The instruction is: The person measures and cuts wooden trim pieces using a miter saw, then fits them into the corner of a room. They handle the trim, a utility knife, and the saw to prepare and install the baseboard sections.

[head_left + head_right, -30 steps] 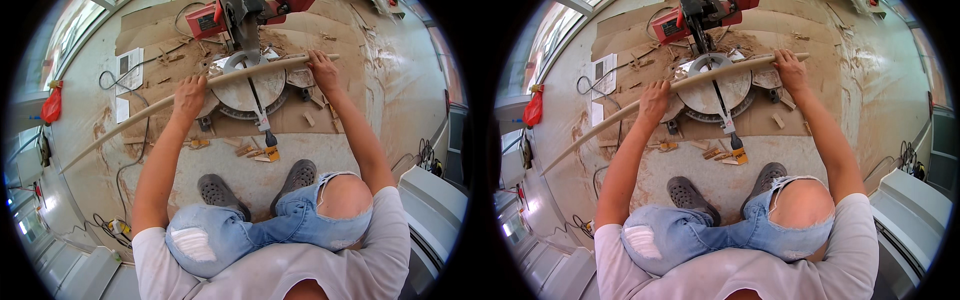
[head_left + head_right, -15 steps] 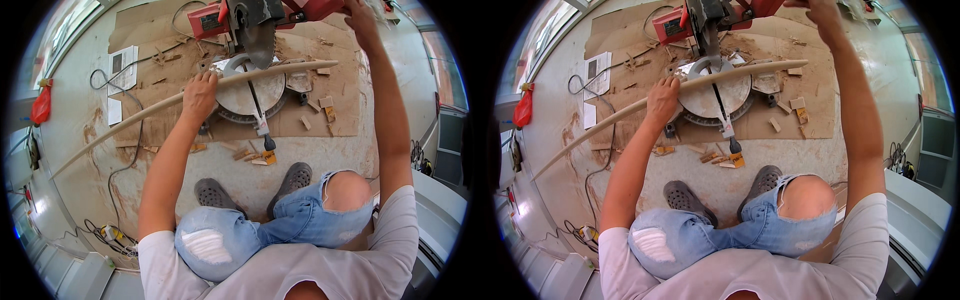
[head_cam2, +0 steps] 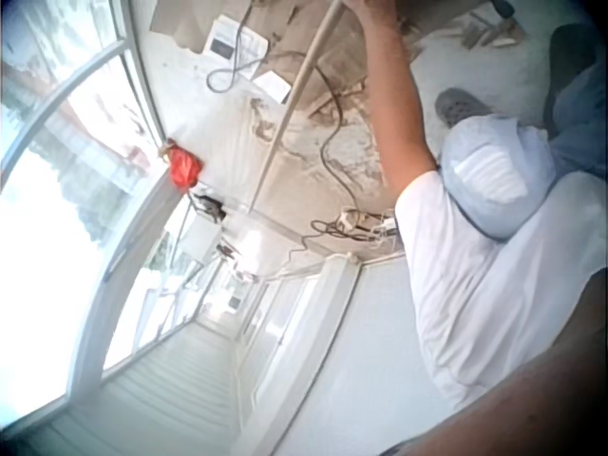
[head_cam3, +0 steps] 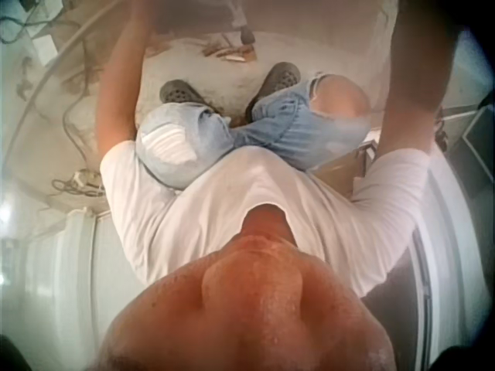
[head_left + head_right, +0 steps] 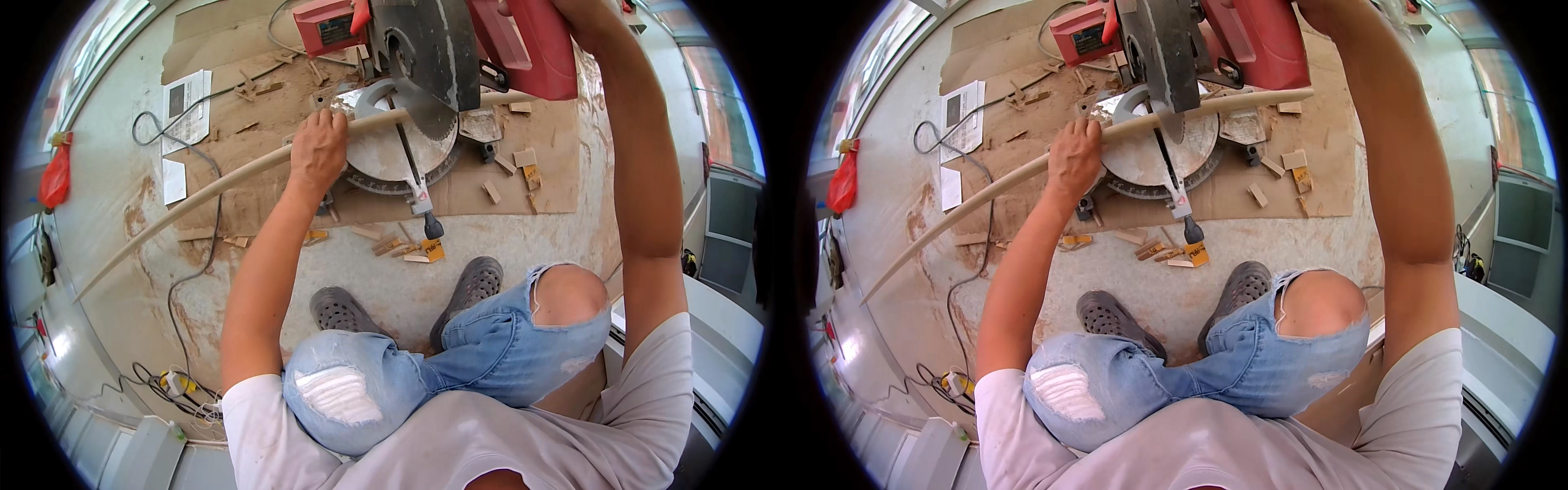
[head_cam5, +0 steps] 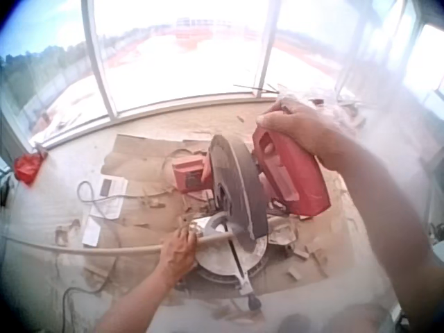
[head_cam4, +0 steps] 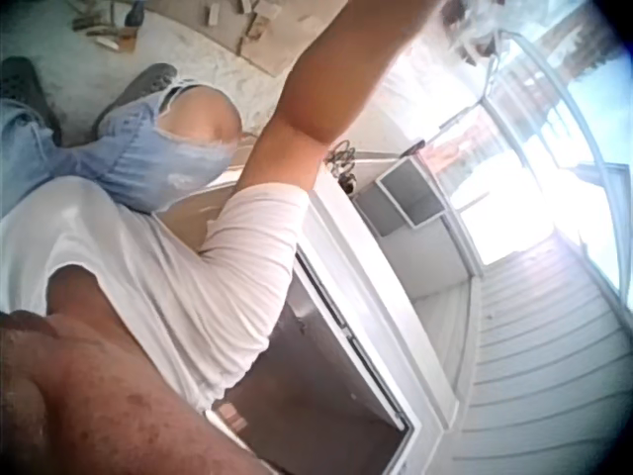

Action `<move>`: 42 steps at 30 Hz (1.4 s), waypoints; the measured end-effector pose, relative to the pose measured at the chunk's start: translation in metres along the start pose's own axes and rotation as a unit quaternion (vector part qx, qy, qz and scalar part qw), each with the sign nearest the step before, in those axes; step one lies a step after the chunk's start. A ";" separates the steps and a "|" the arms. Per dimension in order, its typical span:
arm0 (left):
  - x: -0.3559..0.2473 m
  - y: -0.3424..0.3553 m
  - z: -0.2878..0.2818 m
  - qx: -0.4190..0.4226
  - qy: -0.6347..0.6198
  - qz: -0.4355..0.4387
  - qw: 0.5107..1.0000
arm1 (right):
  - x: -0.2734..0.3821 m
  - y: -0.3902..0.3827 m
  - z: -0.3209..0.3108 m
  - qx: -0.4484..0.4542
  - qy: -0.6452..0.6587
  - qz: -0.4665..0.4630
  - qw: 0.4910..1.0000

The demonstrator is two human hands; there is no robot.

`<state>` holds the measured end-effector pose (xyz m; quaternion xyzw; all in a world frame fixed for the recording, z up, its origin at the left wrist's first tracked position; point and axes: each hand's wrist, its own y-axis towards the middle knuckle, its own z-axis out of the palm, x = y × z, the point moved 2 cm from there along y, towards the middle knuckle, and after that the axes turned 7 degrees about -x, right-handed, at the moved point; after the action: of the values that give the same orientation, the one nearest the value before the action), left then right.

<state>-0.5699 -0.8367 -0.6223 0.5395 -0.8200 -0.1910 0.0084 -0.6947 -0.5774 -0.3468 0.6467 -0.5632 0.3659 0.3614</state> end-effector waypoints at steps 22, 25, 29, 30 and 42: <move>-0.003 0.004 0.008 -0.002 0.009 -0.005 1.000 | 0.004 -0.049 0.009 -0.082 0.061 0.006 0.995; -0.003 0.004 0.007 0.002 0.013 -0.003 1.000 | 0.006 -0.059 0.010 -0.083 0.066 -0.022 0.994; -0.006 0.006 0.006 -0.002 0.004 -0.003 1.000 | -0.002 -0.061 0.006 -0.093 0.093 0.001 0.991; -0.006 0.006 0.007 -0.001 0.005 -0.005 1.000 | -0.003 -0.062 0.007 -0.095 0.086 0.011 0.992; -0.002 0.005 0.013 -0.014 0.023 0.007 1.000 | -0.055 -0.140 0.013 -0.125 0.095 0.018 0.987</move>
<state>-0.5761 -0.8296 -0.6326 0.5383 -0.8204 -0.1895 0.0359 -0.5606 -0.5488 -0.4092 0.5483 -0.5792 0.3594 0.4845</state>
